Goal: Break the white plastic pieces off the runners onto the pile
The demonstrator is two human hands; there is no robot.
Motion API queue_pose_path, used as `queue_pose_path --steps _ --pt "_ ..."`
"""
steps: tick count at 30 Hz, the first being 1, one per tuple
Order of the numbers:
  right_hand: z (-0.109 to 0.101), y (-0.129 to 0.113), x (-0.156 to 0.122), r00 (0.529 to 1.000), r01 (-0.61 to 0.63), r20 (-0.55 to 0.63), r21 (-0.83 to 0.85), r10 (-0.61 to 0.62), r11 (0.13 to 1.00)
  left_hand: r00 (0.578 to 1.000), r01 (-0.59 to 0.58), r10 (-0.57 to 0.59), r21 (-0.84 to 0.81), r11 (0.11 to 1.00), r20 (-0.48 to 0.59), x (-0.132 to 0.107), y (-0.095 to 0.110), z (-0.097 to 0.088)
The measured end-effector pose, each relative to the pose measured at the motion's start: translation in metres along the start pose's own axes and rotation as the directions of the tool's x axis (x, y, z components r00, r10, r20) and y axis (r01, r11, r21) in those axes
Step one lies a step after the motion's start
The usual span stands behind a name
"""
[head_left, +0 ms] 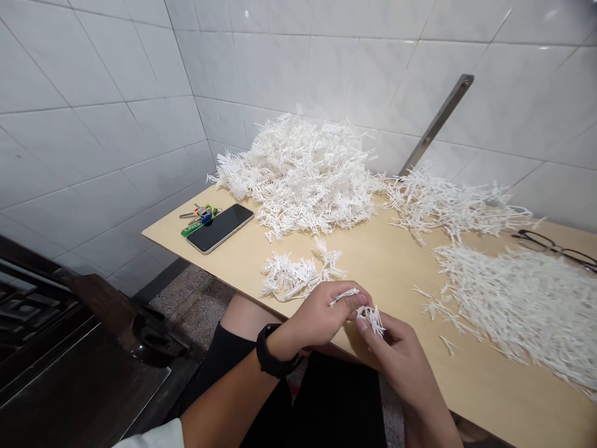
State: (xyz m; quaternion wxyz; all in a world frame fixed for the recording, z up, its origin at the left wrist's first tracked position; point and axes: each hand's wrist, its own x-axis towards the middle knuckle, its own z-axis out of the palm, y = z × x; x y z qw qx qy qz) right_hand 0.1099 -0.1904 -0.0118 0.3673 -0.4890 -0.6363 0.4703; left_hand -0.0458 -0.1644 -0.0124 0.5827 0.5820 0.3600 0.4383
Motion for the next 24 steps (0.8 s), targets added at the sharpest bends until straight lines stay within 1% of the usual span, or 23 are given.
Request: queue_pose_path --steps 2,3,5,7,8,9,10,11,12,13,14,15,16,17,18,19,20,21,22,23,24 --pt "-0.002 0.001 0.001 0.999 0.026 0.035 0.019 -0.027 0.999 0.997 0.059 -0.056 -0.066 0.996 0.045 0.002 -0.001 -0.002" --pt "-0.002 0.002 0.001 0.999 0.032 0.043 0.025 -0.034 0.999 0.996 0.083 -0.079 -0.097 0.992 0.042 0.003 -0.002 -0.002" --pt "-0.002 0.006 -0.002 0.996 0.057 0.066 0.051 -0.060 0.997 0.992 0.105 -0.115 -0.186 0.977 -0.044 0.007 -0.006 -0.004" --pt "-0.003 0.011 -0.007 0.994 0.082 0.067 0.083 -0.088 0.993 0.974 0.091 -0.145 -0.282 0.955 -0.176 0.011 -0.011 -0.005" --pt "-0.005 0.013 -0.009 0.995 0.077 0.050 0.074 -0.081 0.994 0.962 0.082 -0.155 -0.300 0.950 -0.226 0.012 -0.013 -0.004" --pt "-0.007 0.014 -0.011 0.998 0.057 0.017 0.034 -0.058 0.998 0.955 0.079 -0.154 -0.284 0.956 -0.252 0.013 -0.015 -0.003" --pt "-0.011 0.015 -0.013 0.999 0.024 -0.044 -0.038 -0.025 0.999 0.957 0.086 -0.146 -0.237 0.968 -0.250 0.013 -0.016 -0.002" --pt "-0.016 0.016 -0.014 0.991 -0.020 -0.135 -0.136 0.002 0.991 0.962 0.092 -0.134 -0.178 0.980 -0.239 0.012 -0.017 0.000" --pt "-0.021 0.017 -0.013 0.970 -0.064 -0.242 -0.248 0.002 0.967 0.966 0.096 -0.122 -0.122 0.988 -0.228 0.011 -0.018 0.002" --pt "-0.027 0.018 -0.012 0.933 -0.106 -0.357 -0.363 -0.034 0.926 0.969 0.094 -0.109 -0.077 0.993 -0.221 0.010 -0.019 0.004" --pt "-0.032 0.018 -0.010 0.880 -0.146 -0.465 -0.465 -0.100 0.873 0.971 0.088 -0.096 -0.045 0.995 -0.221 0.009 -0.019 0.006" --pt "-0.036 0.018 -0.009 0.816 -0.187 -0.550 -0.541 -0.177 0.820 0.971 0.082 -0.084 -0.020 0.996 -0.222 0.008 -0.019 0.007" --pt "-0.039 0.018 -0.007 0.756 -0.220 -0.609 -0.583 -0.241 0.782 0.972 0.076 -0.074 0.002 0.997 -0.223 0.007 -0.018 0.008" --pt "-0.039 0.017 -0.006 0.716 -0.230 -0.641 -0.589 -0.275 0.775 0.973 0.068 -0.061 0.024 0.997 -0.222 0.006 -0.017 0.008" --pt "-0.037 0.015 -0.006 0.711 -0.214 -0.651 -0.561 -0.266 0.800 0.976 0.059 -0.047 0.049 0.997 -0.214 0.005 -0.016 0.009" --pt "-0.034 0.013 -0.006 0.741 -0.178 -0.634 -0.501 -0.220 0.847 0.980 0.048 -0.032 0.075 0.996 -0.199 0.004 -0.014 0.009" --pt "-0.029 0.011 -0.006 0.803 -0.135 -0.577 -0.422 -0.150 0.897 0.984 0.035 -0.016 0.102 0.994 -0.177 0.003 -0.012 0.008" --pt "-0.024 0.009 -0.005 0.871 -0.103 -0.484 -0.341 -0.081 0.934 0.988 0.020 0.000 0.130 0.991 -0.152 0.003 -0.009 0.008" --pt "-0.018 0.007 -0.005 0.929 -0.089 -0.369 -0.277 -0.021 0.957 0.992 0.005 0.014 0.156 0.988 -0.126 0.002 -0.007 0.008" --pt "-0.013 0.005 -0.004 0.965 -0.087 -0.261 -0.236 0.024 0.968 0.994 -0.006 0.025 0.176 0.984 -0.103 0.001 -0.004 0.007" --pt "-0.008 0.004 -0.003 0.982 -0.089 -0.179 -0.211 0.051 0.973 0.996 -0.014 0.031 0.188 0.982 -0.086 0.001 -0.002 0.006"
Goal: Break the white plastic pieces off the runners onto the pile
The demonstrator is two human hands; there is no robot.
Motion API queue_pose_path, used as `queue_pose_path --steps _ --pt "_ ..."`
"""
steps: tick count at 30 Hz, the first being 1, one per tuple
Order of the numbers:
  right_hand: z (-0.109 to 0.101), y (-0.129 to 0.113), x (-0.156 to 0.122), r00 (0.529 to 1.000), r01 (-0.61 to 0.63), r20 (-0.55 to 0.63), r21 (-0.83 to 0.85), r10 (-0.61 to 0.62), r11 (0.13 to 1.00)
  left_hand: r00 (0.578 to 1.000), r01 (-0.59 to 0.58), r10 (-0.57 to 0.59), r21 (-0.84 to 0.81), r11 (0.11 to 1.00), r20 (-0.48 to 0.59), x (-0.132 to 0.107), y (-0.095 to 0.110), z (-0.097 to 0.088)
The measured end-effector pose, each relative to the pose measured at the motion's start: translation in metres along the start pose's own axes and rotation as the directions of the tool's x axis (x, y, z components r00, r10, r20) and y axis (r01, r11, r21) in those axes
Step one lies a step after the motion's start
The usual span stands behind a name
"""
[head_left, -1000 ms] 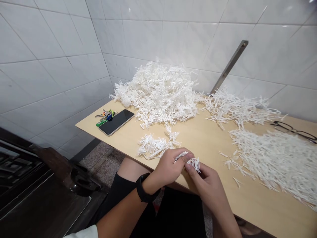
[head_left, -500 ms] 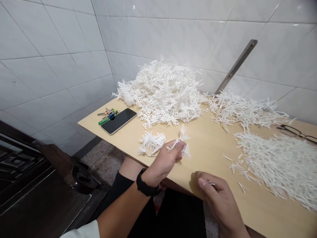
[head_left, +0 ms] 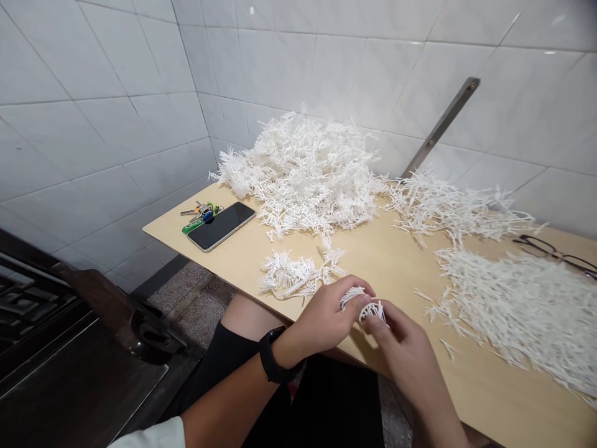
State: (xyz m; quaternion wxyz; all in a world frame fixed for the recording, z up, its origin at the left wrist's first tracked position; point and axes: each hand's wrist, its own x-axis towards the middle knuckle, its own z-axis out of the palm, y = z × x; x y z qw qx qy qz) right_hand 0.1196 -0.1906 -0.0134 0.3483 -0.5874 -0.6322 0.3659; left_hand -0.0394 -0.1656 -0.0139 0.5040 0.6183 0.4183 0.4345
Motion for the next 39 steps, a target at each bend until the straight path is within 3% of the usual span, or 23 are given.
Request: queue_pose_path --steps 2,6,11,15,18,20,22,25,28,30,33,35,39 --pt "0.005 -0.003 0.001 0.996 0.006 0.087 0.036 -0.009 0.999 1.000 0.003 -0.002 -0.012 1.000 0.027 0.000 0.003 -0.003" --pt "0.007 -0.006 0.004 0.984 0.063 0.154 0.150 -0.086 0.987 0.993 0.042 -0.023 -0.159 0.986 0.118 0.000 0.006 -0.009" --pt "0.007 -0.005 0.007 0.964 0.104 0.215 0.231 -0.155 0.967 0.973 0.186 -0.117 -0.370 0.910 0.200 0.000 0.001 -0.014" --pt "0.010 0.003 0.003 0.967 0.059 0.210 0.372 -0.145 0.926 0.979 0.192 -0.190 -0.616 0.764 0.069 0.006 -0.009 -0.015" --pt "0.004 0.011 -0.003 0.995 0.052 0.054 0.417 -0.082 0.908 0.975 0.114 -0.215 -0.717 0.688 -0.052 0.010 -0.015 -0.015" --pt "-0.006 0.017 -0.003 0.997 0.011 -0.082 0.230 0.008 0.973 0.978 0.094 -0.196 -0.685 0.723 -0.072 0.011 -0.015 -0.014" --pt "-0.018 0.023 0.001 0.971 -0.086 -0.229 -0.067 0.068 0.994 0.980 0.092 -0.181 -0.613 0.785 -0.085 0.010 -0.013 -0.012" --pt "-0.028 0.028 0.008 0.905 -0.174 -0.425 -0.401 -0.014 0.900 0.984 0.099 -0.154 -0.434 0.895 -0.093 0.006 -0.009 -0.010" --pt "-0.024 0.023 0.008 0.851 -0.103 -0.510 -0.395 -0.125 0.913 0.993 0.094 -0.108 -0.237 0.967 -0.046 0.003 -0.007 -0.006" --pt "-0.015 0.014 0.003 0.890 -0.051 -0.455 -0.181 -0.038 0.982 0.997 0.067 -0.071 -0.155 0.986 -0.021 0.001 -0.004 -0.004" --pt "0.001 0.000 -0.002 0.985 -0.072 -0.152 0.088 0.084 0.994 1.000 0.017 -0.015 -0.098 0.995 0.027 0.000 0.001 -0.004" --pt "0.010 -0.007 -0.003 0.997 -0.067 -0.018 0.122 0.070 0.990 0.997 0.001 0.007 -0.108 0.994 0.071 0.000 0.003 -0.006" --pt "0.018 -0.009 -0.003 0.996 -0.029 0.087 0.168 0.015 0.985 0.993 0.073 -0.051 -0.223 0.972 0.103 0.000 0.000 -0.011"
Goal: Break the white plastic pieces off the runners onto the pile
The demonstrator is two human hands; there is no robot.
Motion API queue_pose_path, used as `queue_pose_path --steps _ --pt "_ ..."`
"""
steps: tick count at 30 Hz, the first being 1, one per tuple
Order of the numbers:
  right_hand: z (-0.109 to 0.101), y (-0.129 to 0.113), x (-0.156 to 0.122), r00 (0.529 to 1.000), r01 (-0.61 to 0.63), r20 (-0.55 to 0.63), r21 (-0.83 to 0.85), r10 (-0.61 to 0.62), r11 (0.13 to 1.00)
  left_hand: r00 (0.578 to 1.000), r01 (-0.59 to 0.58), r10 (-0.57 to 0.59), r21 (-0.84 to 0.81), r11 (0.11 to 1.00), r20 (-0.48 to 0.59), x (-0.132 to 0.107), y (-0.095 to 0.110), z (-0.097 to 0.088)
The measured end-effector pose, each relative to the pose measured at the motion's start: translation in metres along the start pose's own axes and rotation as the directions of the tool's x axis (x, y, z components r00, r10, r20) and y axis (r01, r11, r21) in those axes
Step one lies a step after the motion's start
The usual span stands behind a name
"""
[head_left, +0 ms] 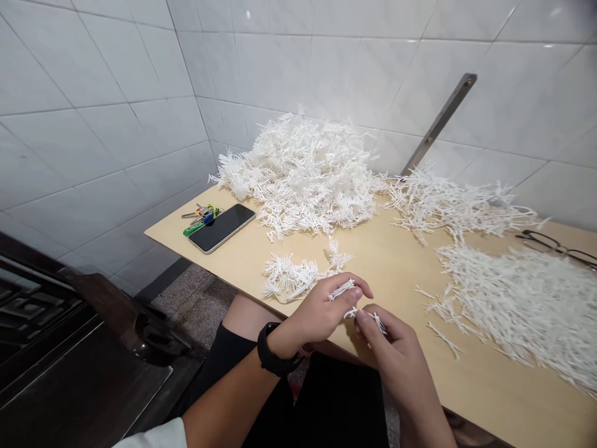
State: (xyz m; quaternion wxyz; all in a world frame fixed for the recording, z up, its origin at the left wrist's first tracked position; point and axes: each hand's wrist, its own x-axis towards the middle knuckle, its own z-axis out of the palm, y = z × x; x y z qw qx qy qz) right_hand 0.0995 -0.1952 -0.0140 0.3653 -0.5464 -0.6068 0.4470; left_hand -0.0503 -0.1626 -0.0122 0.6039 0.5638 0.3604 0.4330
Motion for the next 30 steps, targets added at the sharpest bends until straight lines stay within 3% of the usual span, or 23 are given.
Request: queue_pose_path --steps 5,12,15,17,20,22,24,25,27,30 --pt "-0.002 0.005 -0.003 0.993 0.035 0.111 0.018 -0.037 0.999 0.998 0.058 -0.055 -0.192 0.980 0.018 -0.001 -0.002 -0.003" --pt "-0.005 0.005 -0.007 0.991 0.027 0.133 0.011 -0.028 1.000 0.996 0.084 -0.090 -0.253 0.964 -0.012 0.000 -0.002 -0.003" --pt "-0.016 0.008 -0.012 0.988 0.050 0.142 0.024 -0.053 0.998 0.989 0.038 -0.093 -0.419 0.907 -0.113 0.005 -0.007 -0.006" --pt "-0.029 0.016 -0.014 0.996 0.044 0.074 -0.035 -0.041 0.998 0.981 -0.013 -0.084 -0.482 0.876 -0.178 0.006 -0.010 -0.006" --pt "-0.050 0.029 -0.010 0.978 -0.030 -0.206 -0.324 -0.039 0.946 0.987 0.016 -0.068 -0.335 0.942 -0.145 0.005 -0.010 -0.002" --pt "-0.058 0.033 -0.004 0.920 -0.076 -0.362 -0.535 -0.147 0.842 0.989 0.040 -0.067 -0.198 0.979 -0.129 0.003 -0.007 0.001" --pt "-0.059 0.030 0.000 0.862 -0.093 -0.434 -0.641 -0.261 0.762 0.991 0.044 -0.055 -0.094 0.995 -0.125 0.001 -0.004 0.003" --pt "-0.057 0.026 0.001 0.843 -0.087 -0.455 -0.640 -0.286 0.763 0.992 0.038 -0.044 -0.052 0.998 -0.118 0.000 -0.003 0.004" --pt "-0.049 0.017 -0.001 0.833 -0.064 -0.497 -0.522 -0.243 0.850 0.996 0.016 -0.014 0.021 1.000 -0.091 -0.001 0.000 0.004" --pt "-0.031 0.005 -0.006 0.922 -0.021 -0.380 -0.237 -0.072 0.971 0.999 -0.041 0.044 0.090 0.995 -0.028 -0.002 0.002 0.004"
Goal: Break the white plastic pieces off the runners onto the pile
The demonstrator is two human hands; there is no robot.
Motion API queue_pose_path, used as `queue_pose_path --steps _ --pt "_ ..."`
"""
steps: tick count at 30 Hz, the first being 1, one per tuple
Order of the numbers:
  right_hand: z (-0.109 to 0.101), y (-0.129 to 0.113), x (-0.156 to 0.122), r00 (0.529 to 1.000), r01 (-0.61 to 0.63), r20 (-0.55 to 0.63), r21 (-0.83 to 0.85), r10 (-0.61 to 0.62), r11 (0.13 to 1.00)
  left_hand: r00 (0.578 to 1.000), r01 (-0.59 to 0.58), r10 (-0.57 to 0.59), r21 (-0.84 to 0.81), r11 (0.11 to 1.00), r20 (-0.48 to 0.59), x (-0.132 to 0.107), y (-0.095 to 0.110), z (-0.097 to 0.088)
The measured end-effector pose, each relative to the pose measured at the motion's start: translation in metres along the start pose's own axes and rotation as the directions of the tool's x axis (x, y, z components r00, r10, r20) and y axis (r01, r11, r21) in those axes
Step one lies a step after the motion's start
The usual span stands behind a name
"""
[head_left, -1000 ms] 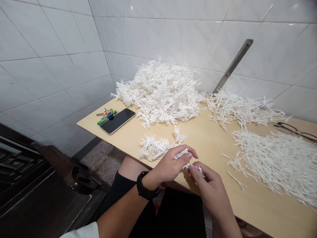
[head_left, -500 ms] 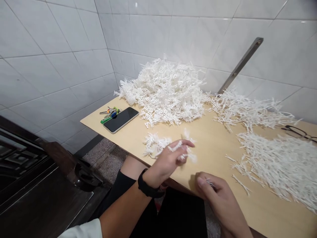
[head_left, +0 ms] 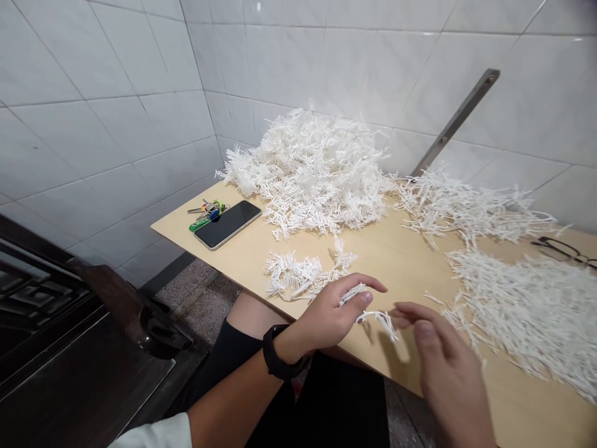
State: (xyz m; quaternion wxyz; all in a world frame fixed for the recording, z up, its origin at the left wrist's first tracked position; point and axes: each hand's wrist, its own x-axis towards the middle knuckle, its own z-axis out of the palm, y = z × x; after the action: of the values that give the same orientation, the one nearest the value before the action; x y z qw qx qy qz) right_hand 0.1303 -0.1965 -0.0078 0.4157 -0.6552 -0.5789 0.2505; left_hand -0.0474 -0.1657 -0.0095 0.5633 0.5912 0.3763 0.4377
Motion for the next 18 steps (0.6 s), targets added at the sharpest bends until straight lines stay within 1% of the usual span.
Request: queue_pose_path --steps 2,3,4,7,10,14,18 --pt "0.009 -0.008 -0.006 0.980 -0.043 0.200 0.109 0.020 0.993 0.999 -0.037 0.037 0.010 0.999 0.036 0.000 0.001 0.000" --pt "0.014 -0.010 -0.008 0.962 -0.058 0.272 0.146 0.016 0.988 0.998 -0.042 0.042 0.001 0.999 0.044 -0.001 0.001 -0.001" --pt "0.018 -0.012 -0.010 0.949 -0.073 0.314 0.177 0.014 0.981 0.999 -0.032 0.032 -0.017 0.999 0.043 -0.001 0.000 -0.001" --pt "0.026 -0.015 -0.015 0.940 -0.105 0.340 0.246 0.016 0.964 0.999 0.048 -0.048 -0.103 0.994 0.003 -0.001 -0.001 -0.003" --pt "0.028 -0.013 -0.019 0.928 -0.108 0.372 0.251 0.007 0.962 0.994 0.097 -0.104 -0.178 0.979 -0.032 -0.001 -0.001 -0.005" --pt "0.028 -0.009 -0.020 0.908 -0.094 0.418 0.230 -0.011 0.969 0.990 0.116 -0.134 -0.270 0.956 -0.052 -0.001 -0.001 -0.005" --pt "0.028 -0.009 -0.016 0.902 -0.082 0.432 0.229 -0.026 0.970 0.988 0.116 -0.144 -0.318 0.941 -0.063 -0.001 0.000 -0.003"
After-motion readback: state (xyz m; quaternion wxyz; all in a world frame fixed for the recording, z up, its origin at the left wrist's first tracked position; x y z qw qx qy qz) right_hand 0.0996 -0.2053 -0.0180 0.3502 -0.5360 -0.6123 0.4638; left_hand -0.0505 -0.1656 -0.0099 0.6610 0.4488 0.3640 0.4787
